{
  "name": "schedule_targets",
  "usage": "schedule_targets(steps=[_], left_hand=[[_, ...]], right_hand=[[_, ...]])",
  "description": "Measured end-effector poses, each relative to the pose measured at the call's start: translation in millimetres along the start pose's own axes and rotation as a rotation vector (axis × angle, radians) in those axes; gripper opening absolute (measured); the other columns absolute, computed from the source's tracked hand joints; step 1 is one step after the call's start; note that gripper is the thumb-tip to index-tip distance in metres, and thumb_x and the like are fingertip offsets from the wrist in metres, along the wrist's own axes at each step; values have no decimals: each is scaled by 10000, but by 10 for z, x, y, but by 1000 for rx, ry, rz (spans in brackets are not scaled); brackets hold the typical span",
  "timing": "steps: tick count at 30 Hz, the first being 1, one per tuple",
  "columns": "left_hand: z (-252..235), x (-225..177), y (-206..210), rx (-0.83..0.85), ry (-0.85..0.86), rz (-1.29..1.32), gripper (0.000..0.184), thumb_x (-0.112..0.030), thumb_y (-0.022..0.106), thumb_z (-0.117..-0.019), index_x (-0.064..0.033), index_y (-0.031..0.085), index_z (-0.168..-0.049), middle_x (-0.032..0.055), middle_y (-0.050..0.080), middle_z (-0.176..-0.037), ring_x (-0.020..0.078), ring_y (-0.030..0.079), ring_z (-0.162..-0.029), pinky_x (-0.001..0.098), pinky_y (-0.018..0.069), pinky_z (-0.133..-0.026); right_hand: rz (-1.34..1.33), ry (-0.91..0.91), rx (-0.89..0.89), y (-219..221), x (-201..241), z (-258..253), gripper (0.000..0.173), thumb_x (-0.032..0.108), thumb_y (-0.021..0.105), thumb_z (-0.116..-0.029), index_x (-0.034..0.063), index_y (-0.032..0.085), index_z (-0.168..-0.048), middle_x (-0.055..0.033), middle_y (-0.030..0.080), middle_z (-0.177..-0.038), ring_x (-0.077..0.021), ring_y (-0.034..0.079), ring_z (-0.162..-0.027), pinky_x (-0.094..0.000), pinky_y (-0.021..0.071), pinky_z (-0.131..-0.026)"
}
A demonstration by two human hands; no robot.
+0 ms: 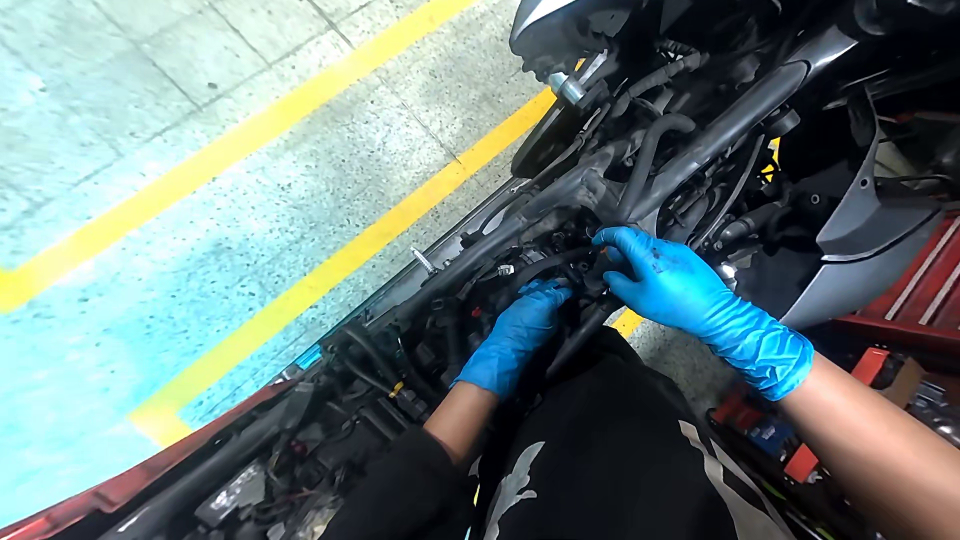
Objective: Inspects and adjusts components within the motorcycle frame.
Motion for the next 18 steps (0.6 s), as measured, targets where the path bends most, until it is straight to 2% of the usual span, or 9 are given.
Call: schedule_targets(steps=[6, 9, 18], left_hand=[[-14, -4, -15, 16, -14, -12, 337, 20, 545, -980, -123, 758, -1198, 131, 711, -1268, 344, 628, -1236, 549, 453, -1070], [-15, 6, -12, 10, 12, -12, 347, 36, 541, -976, -113, 760, -1200, 147, 714, -1261, 358, 633, -1233, 551, 449, -1078], [-9, 6, 4, 9, 8, -22, 351, 17, 529, -989, -136, 763, -1201, 116, 721, -1254, 333, 633, -1228, 524, 447, -1078]], right_hand=[[-58, 30, -51, 12, -68, 58, 417, 194, 635, -947, 139, 602, -1359, -71, 711, -1100, -240, 696, -977, -490, 562, -834], [-60, 22, -60, 8, -71, 63, 413, 185, 637, -943, 131, 606, -1351, -77, 712, -1089, -244, 697, -978, -486, 561, -830], [-54, 35, -28, 6, -49, 51, 399, 192, 628, -952, 137, 604, -1347, -78, 706, -1105, -245, 694, -991, -485, 556, -835]])
Point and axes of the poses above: each hand's wrist, its own z-axis away from the middle knuckle, its own y-axis out of the palm, x = y × z, the point moved 1 cm from there along -z, towards the middle knuckle
